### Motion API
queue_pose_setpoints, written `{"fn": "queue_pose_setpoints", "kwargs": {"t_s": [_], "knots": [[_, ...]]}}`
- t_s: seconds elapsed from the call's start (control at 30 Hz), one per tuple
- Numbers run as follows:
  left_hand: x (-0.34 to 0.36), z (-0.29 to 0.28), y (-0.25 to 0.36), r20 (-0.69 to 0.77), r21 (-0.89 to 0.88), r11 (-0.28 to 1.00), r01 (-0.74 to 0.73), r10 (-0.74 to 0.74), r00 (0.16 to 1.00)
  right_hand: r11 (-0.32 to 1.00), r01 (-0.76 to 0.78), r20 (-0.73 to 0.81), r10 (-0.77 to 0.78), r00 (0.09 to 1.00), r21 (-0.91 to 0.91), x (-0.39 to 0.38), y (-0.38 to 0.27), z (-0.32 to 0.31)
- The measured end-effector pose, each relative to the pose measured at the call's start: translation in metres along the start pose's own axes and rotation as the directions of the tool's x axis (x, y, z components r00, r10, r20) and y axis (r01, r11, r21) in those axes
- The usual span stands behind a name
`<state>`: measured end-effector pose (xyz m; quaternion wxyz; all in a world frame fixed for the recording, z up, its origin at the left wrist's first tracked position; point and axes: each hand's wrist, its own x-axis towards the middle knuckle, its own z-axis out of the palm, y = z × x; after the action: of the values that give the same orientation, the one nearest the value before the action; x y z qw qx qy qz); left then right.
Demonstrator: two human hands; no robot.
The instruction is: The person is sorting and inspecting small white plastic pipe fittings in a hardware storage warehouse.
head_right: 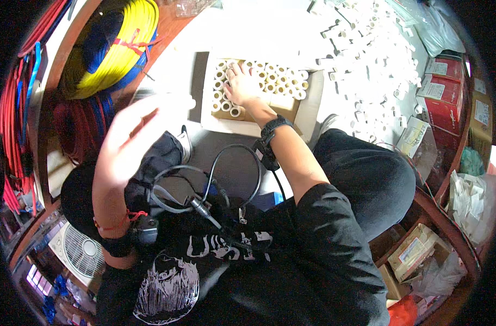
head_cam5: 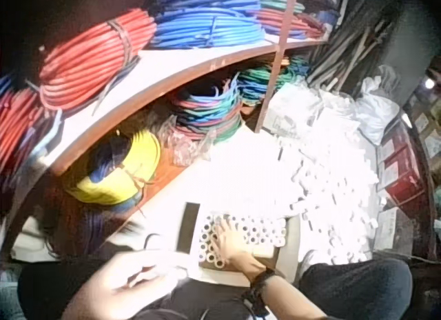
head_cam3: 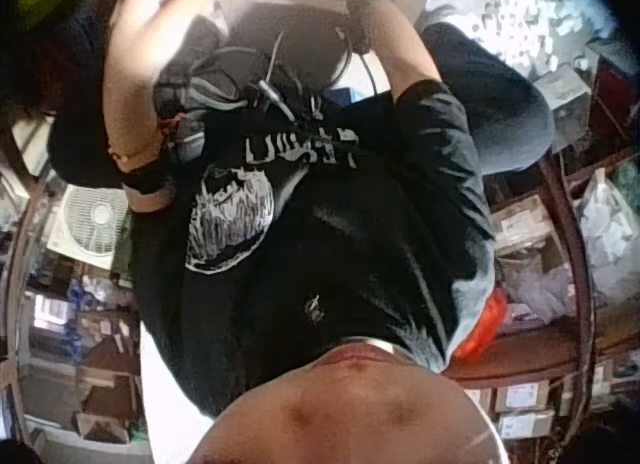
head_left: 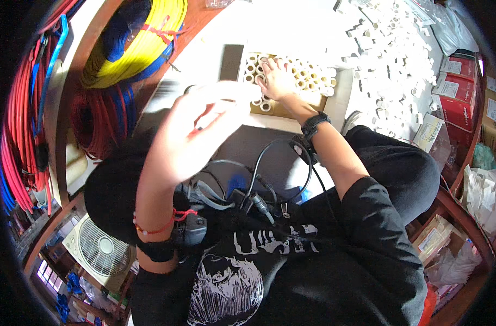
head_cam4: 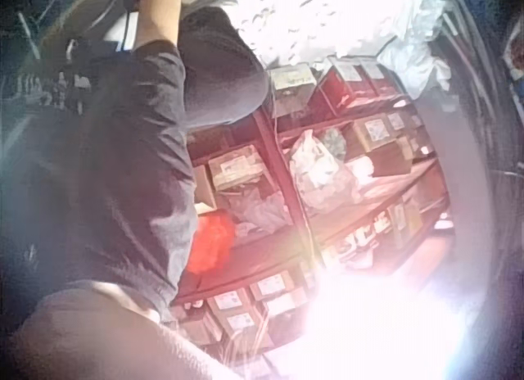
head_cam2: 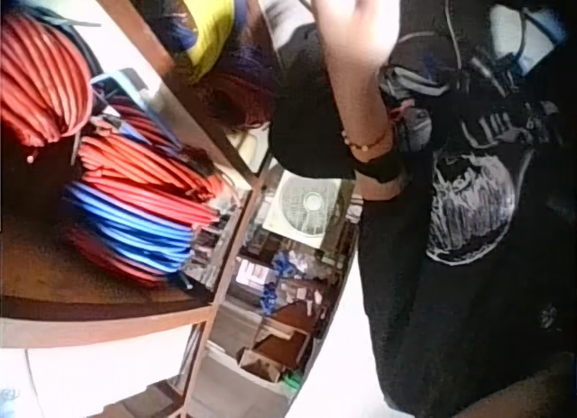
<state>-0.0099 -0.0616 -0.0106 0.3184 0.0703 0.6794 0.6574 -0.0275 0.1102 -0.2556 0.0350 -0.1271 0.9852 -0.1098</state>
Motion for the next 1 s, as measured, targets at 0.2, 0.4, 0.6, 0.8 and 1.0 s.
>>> {"fn": "queue_pose_setpoints", "kwargs": {"t_s": [0.2, 0.4, 0.6, 0.8, 1.0], "knots": [[-0.007, -0.003, -0.010, -0.059, 0.059, 0.997, -0.045, 0.048, 0.997, 0.995, -0.104, 0.191, 0.101, 0.976, 0.003, 0.022, 0.009, 0.007], [-0.003, 0.002, 0.005, -0.013, 0.057, 0.993, 0.102, -0.102, 0.995, 0.991, -0.131, 0.251, 0.123, 0.960, 0.014, 0.029, 0.003, 0.011], [-0.003, -0.001, 0.002, 0.000, 0.121, 0.990, 0.074, -0.075, 0.997, 0.976, -0.194, 0.277, 0.214, 0.937, -0.100, 0.030, -0.019, 0.004], [-0.001, 0.000, 0.000, 0.029, 0.091, 0.994, 0.063, -0.065, 0.997, 0.962, -0.267, 0.232, 0.272, 0.934, -0.054, 0.022, -0.015, 0.011], [-0.003, -0.004, -0.002, 0.033, 0.106, 0.993, 0.057, -0.061, 0.998, 0.990, -0.138, 0.148, 0.138, 0.979, -0.012, 0.022, -0.012, -0.001]]}}
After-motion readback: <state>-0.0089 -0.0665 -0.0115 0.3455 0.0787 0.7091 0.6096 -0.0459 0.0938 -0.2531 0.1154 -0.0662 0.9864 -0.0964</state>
